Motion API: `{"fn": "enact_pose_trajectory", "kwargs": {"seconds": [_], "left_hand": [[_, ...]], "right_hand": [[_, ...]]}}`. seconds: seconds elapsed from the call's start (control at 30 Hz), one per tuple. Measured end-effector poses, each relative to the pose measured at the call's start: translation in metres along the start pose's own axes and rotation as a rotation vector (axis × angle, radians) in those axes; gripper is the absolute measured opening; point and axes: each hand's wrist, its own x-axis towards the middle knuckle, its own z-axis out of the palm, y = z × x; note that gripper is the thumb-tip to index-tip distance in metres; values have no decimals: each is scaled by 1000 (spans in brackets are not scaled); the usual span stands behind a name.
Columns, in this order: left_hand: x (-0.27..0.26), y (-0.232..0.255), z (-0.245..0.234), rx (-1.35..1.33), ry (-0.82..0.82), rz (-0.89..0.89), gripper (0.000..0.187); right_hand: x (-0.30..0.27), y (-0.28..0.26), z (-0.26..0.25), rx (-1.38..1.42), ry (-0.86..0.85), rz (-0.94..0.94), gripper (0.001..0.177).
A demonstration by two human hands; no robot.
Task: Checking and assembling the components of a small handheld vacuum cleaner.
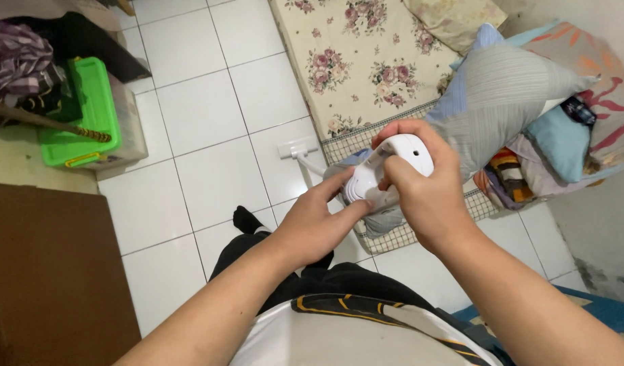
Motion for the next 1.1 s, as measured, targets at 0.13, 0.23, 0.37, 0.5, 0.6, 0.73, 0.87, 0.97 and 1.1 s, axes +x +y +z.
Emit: {"fn": "enact_pose_trajectory", "kwargs": {"seconds": [0.13,0.23,0.37,0.5,0.6,0.73,0.87,0.97,1.1], "left_hand": [[5,-9,3,-16,-17,-65,84],[12,-26,7,20,17,-22,88],[4,-24,5,-38,-9,-39,86],[-19,-7,-3,-51,-58,-63,85],[-29,-21,-1,-57,-58,-39,89],[-49,-22,-2,-35,-73,-39,89],[-69,-29,-1,-63,-144,-56,92],[-84,-30,4,-76,-181,-56,94],[-113,-18,4,-53,-180,-80,96]], "right_hand": [[-1,21,0,-11,-45,-57,31],[-3,30,3,-46,-48,-61,31],[-8,32,4,-24,-81,-62,30],[-20,23,7,-79,-110,-59,31],[-32,14,12,-120,-112,-37,32],[-53,8,15,-150,-86,-21,32],[-75,-2,18,-97,-82,17,33],[-93,-7,18,-117,-81,23,35],[-117,-16,22,-110,-56,66,32]]}}
